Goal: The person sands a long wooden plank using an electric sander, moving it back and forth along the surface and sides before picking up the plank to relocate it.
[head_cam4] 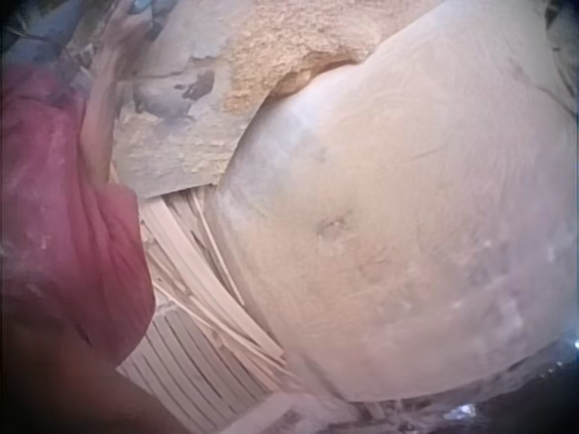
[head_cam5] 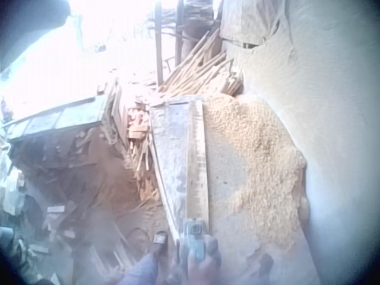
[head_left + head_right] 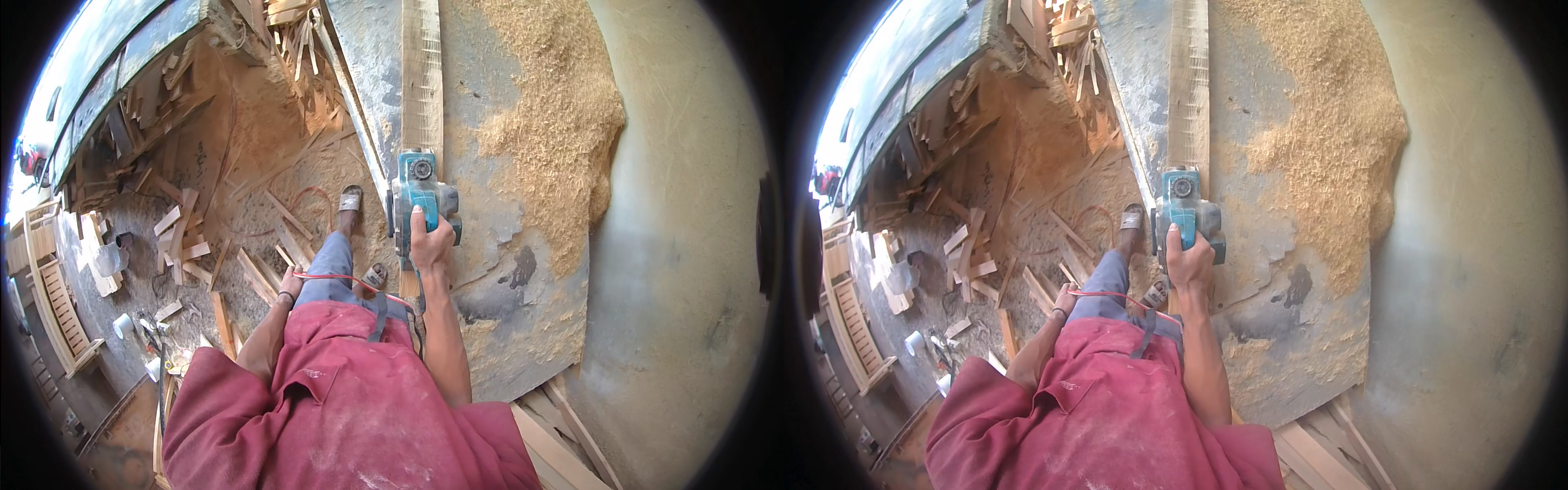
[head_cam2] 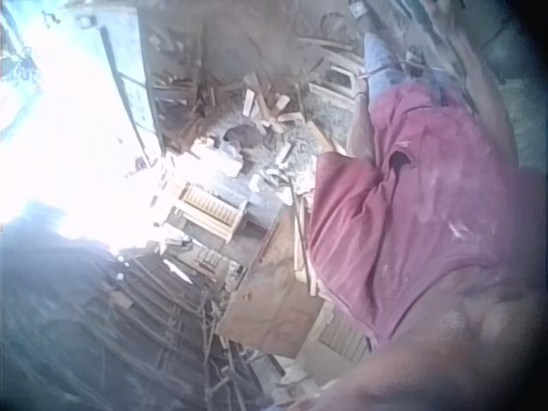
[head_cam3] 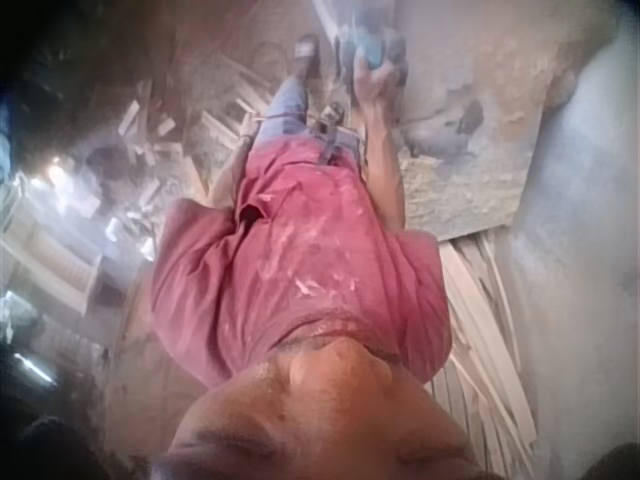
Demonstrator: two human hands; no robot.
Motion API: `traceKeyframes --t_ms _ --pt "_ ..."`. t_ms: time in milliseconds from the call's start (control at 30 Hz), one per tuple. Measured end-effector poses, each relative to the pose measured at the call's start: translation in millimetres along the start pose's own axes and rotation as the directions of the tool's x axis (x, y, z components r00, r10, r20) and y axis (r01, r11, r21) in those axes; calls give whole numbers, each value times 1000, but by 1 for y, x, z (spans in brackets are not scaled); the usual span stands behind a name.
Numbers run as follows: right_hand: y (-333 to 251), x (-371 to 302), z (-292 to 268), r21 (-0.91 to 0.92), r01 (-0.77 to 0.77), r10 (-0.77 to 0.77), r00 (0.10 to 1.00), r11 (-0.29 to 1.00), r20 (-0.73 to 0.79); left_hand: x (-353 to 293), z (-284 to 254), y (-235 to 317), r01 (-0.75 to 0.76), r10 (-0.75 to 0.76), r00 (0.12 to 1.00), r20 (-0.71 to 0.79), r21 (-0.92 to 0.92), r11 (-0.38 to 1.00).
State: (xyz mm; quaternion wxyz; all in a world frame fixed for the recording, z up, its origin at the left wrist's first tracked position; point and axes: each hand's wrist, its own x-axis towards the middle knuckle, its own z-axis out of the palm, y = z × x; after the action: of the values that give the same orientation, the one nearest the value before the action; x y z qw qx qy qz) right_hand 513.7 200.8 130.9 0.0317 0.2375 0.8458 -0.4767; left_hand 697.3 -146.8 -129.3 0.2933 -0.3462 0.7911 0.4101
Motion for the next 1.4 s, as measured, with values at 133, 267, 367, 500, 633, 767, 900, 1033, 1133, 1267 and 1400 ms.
traceKeyframes --t_ms 133,267,367,500,633,767,900,1033,1133,1267,1400 --pt "-20 30 8 24 11 -11 1000 1000 24 11 -4 16 34 -32 999 27 -65 997" --pt "-39 60 18 26 62 -61 998 998 -22 43 0 10 7 -6 1000 7 -177 984" --pt "-50 84 27 36 60 -59 998 998 -32 57 -2 17 7 -3 1000 24 -161 987" --pt "-80 113 29 40 49 -49 999 998 -7 61 -10 36 26 -21 999 41 -133 991" --pt "-93 142 39 6 82 -82 996 997 -31 65 -12 52 -13 11 1000 -11 -182 983" --pt "-113 173 42 3 82 -82 997 997 -12 78 -17 94 -68 30 995 -98 -416 907" --pt "-128 200 49 6 83 -83 997 997 -4 100 -28 167 -125 12 983 -182 -627 769" --pt "-143 230 59 -20 79 -80 997 997 -23 139 -32 263 -210 4 962 -272 -735 644" --pt "-157 255 68 -16 115 -115 991 993 -64 165 -41 350 -273 32 950 -311 -772 574" --pt "-169 297 84 -37 193 -196 968 981 -154 193 -58 465 -345 131 934 -333 -738 580" --pt "-201 329 80 -41 100 -103 990 994 -95 229 -68 556 -422 209 905 -371 -719 553"
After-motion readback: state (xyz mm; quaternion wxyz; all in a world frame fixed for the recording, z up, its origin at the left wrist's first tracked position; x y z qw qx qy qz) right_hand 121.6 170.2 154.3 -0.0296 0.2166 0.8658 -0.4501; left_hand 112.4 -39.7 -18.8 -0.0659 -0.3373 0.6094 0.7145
